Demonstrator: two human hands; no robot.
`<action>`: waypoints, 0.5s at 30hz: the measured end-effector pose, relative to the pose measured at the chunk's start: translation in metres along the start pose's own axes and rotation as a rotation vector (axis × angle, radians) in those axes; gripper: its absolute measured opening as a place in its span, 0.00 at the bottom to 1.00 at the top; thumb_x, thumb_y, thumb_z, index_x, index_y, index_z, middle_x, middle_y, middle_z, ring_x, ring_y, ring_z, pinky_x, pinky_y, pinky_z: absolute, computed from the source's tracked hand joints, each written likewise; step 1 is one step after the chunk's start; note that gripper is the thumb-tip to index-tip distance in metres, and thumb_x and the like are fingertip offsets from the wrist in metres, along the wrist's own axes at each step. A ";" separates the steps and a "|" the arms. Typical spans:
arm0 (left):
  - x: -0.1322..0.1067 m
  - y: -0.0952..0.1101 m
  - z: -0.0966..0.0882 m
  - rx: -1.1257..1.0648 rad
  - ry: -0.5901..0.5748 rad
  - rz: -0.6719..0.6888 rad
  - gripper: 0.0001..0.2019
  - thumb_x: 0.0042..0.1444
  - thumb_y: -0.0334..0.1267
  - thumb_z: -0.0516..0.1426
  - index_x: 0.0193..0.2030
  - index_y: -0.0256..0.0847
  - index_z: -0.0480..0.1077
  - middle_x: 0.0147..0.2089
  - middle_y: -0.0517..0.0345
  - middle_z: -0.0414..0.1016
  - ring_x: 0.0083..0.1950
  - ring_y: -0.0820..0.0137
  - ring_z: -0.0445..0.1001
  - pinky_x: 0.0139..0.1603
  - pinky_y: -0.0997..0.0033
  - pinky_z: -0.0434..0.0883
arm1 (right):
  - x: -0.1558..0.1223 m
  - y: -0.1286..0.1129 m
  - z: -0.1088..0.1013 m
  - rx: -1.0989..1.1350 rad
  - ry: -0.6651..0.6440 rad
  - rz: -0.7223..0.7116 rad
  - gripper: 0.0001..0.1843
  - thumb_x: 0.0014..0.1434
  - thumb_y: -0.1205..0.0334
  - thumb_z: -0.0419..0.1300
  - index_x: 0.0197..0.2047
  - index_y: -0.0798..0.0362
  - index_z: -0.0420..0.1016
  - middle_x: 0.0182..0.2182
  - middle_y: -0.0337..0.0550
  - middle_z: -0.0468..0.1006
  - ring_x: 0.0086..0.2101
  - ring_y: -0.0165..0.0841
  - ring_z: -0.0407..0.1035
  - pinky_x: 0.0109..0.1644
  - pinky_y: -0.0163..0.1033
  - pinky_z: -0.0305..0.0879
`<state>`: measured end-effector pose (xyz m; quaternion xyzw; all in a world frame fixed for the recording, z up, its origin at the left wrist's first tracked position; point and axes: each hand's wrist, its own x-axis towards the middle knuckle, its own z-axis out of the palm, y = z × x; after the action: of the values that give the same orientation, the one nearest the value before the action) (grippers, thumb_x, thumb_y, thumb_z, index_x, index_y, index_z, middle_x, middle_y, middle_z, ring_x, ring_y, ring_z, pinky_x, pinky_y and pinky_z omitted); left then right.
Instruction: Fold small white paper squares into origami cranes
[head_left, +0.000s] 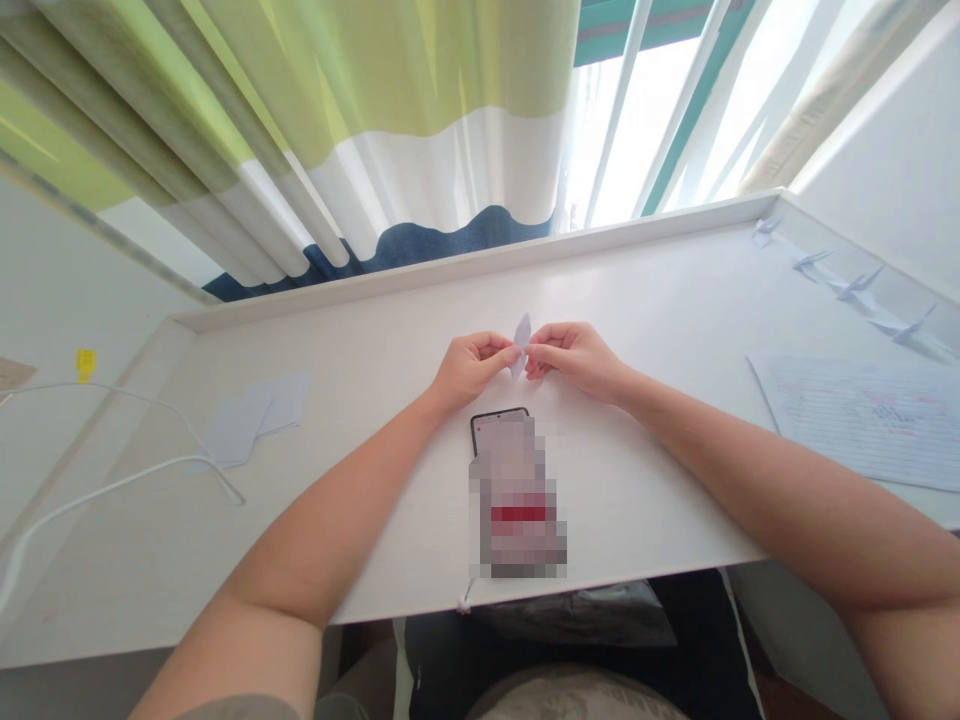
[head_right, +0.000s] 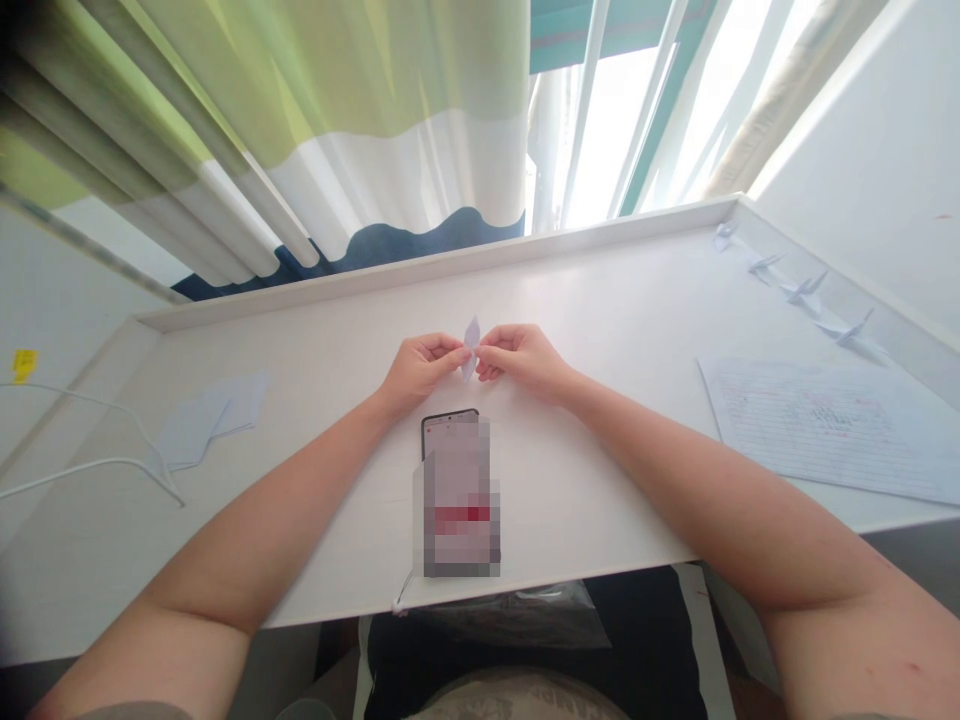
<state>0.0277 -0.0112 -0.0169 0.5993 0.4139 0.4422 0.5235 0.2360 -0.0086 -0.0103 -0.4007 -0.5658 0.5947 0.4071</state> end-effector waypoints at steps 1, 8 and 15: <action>0.000 0.000 0.000 0.006 -0.003 0.002 0.24 0.48 0.60 0.74 0.34 0.40 0.79 0.32 0.56 0.82 0.32 0.70 0.77 0.36 0.69 0.71 | 0.000 0.000 0.001 -0.008 -0.001 -0.001 0.20 0.51 0.47 0.79 0.32 0.53 0.80 0.27 0.44 0.84 0.29 0.34 0.79 0.39 0.41 0.77; -0.001 0.000 0.001 0.016 0.032 0.021 0.23 0.49 0.59 0.74 0.34 0.40 0.79 0.31 0.57 0.82 0.31 0.72 0.76 0.35 0.70 0.71 | 0.000 -0.001 0.002 -0.002 -0.004 -0.022 0.22 0.52 0.43 0.78 0.33 0.52 0.79 0.27 0.43 0.85 0.29 0.33 0.79 0.39 0.41 0.77; 0.000 -0.001 0.001 0.040 0.036 0.016 0.23 0.50 0.59 0.73 0.34 0.40 0.78 0.31 0.57 0.82 0.31 0.71 0.76 0.35 0.69 0.71 | 0.000 0.000 0.002 0.006 -0.018 -0.022 0.25 0.51 0.40 0.78 0.34 0.52 0.79 0.27 0.43 0.85 0.29 0.33 0.79 0.39 0.41 0.77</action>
<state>0.0286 -0.0117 -0.0177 0.6049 0.4269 0.4488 0.5004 0.2343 -0.0091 -0.0099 -0.3880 -0.5719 0.5954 0.4097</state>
